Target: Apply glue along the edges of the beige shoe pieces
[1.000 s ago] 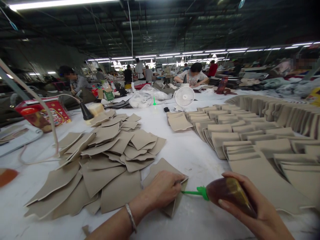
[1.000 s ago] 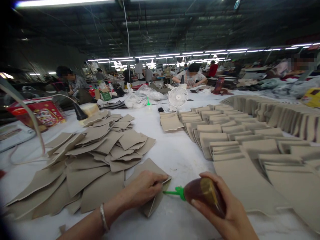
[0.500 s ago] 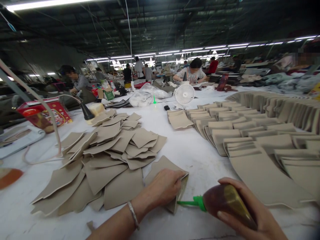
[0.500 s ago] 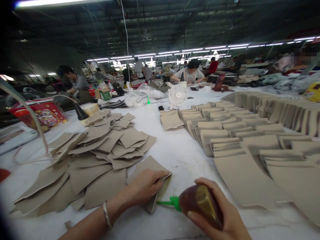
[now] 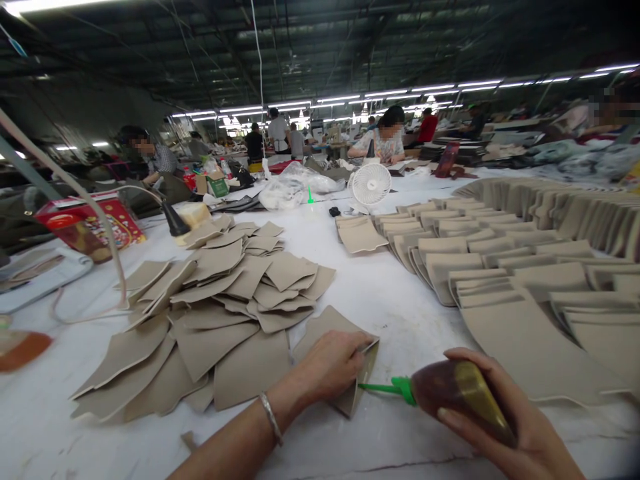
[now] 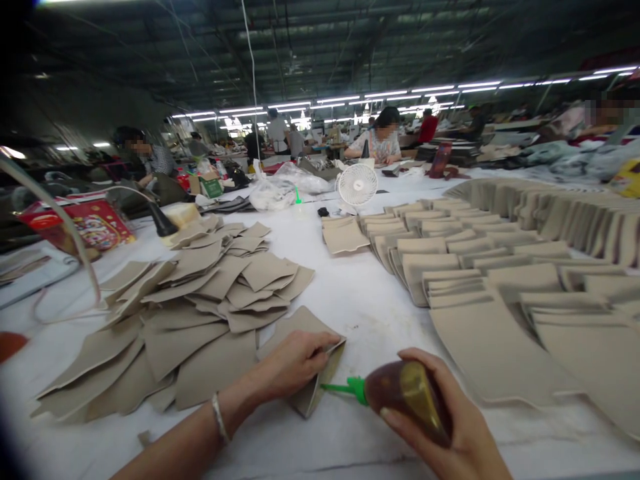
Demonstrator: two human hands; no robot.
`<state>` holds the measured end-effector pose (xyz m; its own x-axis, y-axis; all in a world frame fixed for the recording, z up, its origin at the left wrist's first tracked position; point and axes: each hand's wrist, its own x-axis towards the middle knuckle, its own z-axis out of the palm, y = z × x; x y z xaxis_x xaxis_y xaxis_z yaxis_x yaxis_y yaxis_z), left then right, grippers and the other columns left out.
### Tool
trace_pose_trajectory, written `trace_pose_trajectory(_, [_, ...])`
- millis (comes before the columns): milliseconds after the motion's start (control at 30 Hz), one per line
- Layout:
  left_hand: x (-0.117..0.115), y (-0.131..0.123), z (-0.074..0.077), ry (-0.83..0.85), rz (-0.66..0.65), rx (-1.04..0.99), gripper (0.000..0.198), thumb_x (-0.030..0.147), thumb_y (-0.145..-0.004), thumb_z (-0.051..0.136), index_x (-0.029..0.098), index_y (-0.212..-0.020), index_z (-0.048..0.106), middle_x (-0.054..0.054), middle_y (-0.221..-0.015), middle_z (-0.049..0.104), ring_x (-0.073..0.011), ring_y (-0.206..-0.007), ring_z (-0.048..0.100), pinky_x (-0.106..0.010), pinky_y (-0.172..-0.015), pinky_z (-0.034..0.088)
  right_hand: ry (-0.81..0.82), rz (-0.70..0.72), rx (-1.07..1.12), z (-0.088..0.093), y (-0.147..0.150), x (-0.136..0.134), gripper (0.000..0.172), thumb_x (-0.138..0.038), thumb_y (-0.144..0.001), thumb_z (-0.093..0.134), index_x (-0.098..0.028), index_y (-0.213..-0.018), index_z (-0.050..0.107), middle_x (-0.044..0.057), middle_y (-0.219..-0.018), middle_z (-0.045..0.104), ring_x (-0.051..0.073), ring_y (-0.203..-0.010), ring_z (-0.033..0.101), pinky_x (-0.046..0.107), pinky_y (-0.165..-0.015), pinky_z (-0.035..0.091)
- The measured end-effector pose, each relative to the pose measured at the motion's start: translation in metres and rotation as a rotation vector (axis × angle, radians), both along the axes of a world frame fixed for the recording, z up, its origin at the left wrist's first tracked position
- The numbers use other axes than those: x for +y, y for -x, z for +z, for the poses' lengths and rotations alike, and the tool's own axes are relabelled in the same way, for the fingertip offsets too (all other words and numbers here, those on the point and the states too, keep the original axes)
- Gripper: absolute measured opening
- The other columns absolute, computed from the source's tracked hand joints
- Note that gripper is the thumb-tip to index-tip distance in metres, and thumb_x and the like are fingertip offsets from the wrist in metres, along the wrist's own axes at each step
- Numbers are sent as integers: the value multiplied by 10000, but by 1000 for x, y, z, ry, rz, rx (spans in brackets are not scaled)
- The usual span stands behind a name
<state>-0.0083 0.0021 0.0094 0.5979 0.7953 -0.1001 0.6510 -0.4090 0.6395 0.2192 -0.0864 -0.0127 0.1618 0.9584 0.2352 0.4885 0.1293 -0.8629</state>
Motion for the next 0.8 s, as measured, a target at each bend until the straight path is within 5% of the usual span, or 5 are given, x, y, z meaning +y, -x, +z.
trace_pose_trajectory(233, [0,1,-4,-3,4,-30,461,116,-887,379,244,-1249,634,-23,-1213,673,-227,-1078,616,-294,-951,450,-4,71,43,-5,-1,-2,459,-486,-779,692,-285,-1174,570,6,-1189,607,268,-1103,576,293,-922,439])
trace_pose_trajectory(433, [0,-1,-3,-7,0,-25,445,128,-903,374,246,-1237,643,-21,-1200,679,-226,-1087,611,-292,-963,442,-25,-38,-16,-2,-10,6,458,-501,-819,661,-285,-1201,530,1,-1124,595,247,-976,604,308,-874,460])
trace_pose_trajectory(600, [0,-1,-3,1,-7,-24,438,127,-903,379,237,-1233,644,-20,-1185,686,-222,-1071,615,-282,-947,452,-40,52,38,-12,-9,-1,450,-466,-785,694,-273,-1173,574,23,-1184,607,278,-1090,576,311,-941,428])
trace_pose_trajectory(800, [-1,-2,-4,-2,11,-11,444,136,-912,373,248,-1249,640,-17,-1199,680,-226,-1074,617,-288,-952,450,-51,-47,12,-7,-13,5,450,-490,-810,667,-269,-1182,543,8,-1110,595,246,-951,606,286,-855,459])
